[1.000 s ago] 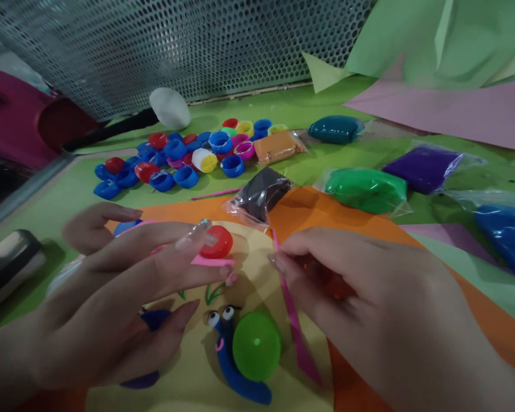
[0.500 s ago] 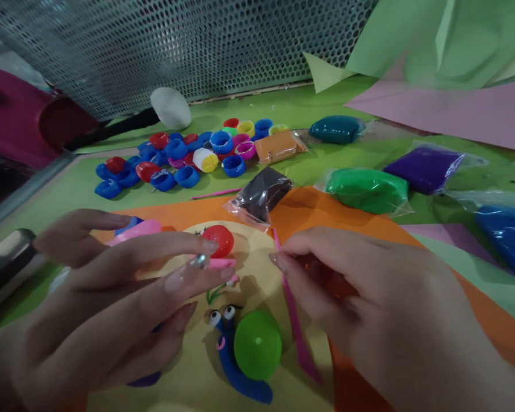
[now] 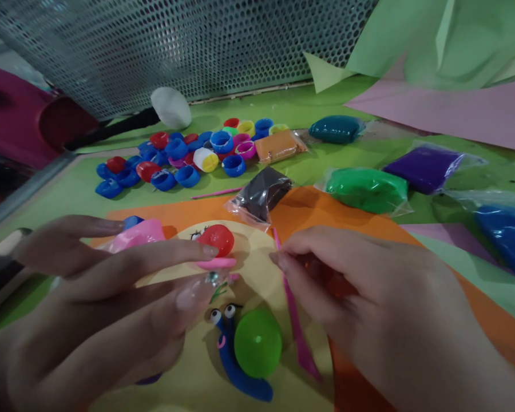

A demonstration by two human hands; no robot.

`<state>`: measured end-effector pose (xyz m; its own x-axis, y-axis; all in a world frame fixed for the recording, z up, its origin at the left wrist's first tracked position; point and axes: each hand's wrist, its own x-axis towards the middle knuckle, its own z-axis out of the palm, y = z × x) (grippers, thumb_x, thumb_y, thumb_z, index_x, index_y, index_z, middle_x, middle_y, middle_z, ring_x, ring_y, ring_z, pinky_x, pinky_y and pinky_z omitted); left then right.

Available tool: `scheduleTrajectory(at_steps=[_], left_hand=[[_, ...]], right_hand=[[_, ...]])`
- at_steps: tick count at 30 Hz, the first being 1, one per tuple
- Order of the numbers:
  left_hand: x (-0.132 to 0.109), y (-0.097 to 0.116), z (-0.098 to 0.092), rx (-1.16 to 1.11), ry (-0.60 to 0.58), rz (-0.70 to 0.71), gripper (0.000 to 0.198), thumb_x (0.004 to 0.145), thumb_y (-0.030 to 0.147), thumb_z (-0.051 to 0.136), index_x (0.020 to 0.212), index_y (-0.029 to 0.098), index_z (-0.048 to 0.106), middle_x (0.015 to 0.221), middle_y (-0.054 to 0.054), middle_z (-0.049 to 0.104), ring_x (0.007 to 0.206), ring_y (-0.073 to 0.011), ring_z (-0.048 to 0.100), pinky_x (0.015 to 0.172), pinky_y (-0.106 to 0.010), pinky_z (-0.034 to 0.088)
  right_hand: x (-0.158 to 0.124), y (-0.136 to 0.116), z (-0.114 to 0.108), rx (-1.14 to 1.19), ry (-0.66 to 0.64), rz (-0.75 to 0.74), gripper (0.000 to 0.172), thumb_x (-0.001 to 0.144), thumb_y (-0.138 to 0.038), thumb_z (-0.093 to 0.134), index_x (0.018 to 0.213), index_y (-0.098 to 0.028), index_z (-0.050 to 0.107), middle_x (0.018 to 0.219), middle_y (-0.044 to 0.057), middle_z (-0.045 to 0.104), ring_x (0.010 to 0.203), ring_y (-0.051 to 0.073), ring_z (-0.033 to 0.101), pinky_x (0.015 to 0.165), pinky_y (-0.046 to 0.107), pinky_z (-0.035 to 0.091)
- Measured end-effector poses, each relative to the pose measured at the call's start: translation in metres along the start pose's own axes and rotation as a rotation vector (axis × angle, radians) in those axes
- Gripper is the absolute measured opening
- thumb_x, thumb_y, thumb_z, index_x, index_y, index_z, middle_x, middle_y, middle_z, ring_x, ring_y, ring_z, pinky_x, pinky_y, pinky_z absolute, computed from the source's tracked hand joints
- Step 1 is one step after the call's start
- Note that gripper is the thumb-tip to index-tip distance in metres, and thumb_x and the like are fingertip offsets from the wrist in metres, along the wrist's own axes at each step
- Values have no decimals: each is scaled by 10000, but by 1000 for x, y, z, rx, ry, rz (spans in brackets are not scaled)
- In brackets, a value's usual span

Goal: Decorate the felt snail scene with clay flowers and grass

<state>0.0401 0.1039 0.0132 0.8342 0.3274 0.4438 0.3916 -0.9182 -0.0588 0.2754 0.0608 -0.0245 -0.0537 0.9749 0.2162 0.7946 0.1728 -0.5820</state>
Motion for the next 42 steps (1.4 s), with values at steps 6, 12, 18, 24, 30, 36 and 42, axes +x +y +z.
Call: scheduleTrajectory(at_steps=[6,12,18,24,30,36,42], left_hand=[[5,-2,-3,81,-78,184,410,833,144,500,1239,180,460,1353,81,418,1129,-177,511,920,-274,447],[11,-2,-5,132,-121,235,332,798,51,509,1123,107,544,1206,29,582,1069,-109,547,1037,-223,350],[3,3,-2,228,18,69,440,752,30,523,1155,208,537,1089,37,643,940,-125,599,997,-310,386],[0,-3,-1,199,80,220,281,740,64,541,1001,145,606,1219,-9,560,991,-141,557,994,-294,375],[13,1,-6,138,76,175,255,787,30,459,1027,38,546,852,-38,711,892,-174,620,728,-261,504],[11,8,-8,128,-67,137,352,808,13,342,1145,36,438,938,-91,691,929,-203,609,718,-320,511],[7,9,-7,169,-113,140,365,839,71,332,1194,13,395,1011,-124,668,981,-206,570,762,-339,478]], right_hand=[[0,0,0,-30,7,-8,145,782,-406,489,738,-378,624,784,0,704,644,230,652,428,307,460],[3,2,0,-27,78,-79,122,786,-430,521,732,-348,595,601,-74,664,448,148,598,379,243,421],[3,-1,0,53,95,-108,90,795,-351,531,754,-315,601,599,-59,659,425,117,577,370,202,422],[9,-10,-5,143,7,-52,179,810,-316,486,688,-268,607,591,-50,664,439,114,595,362,171,444],[9,-13,-5,186,-95,5,113,824,-305,513,799,-261,614,701,-44,680,569,125,623,502,191,499],[8,-12,-2,207,-134,5,129,842,-300,488,818,-239,599,710,-29,654,592,126,591,544,214,470],[10,-9,2,252,-119,-19,168,855,-284,461,780,-223,598,675,-17,627,584,133,555,540,227,420]])
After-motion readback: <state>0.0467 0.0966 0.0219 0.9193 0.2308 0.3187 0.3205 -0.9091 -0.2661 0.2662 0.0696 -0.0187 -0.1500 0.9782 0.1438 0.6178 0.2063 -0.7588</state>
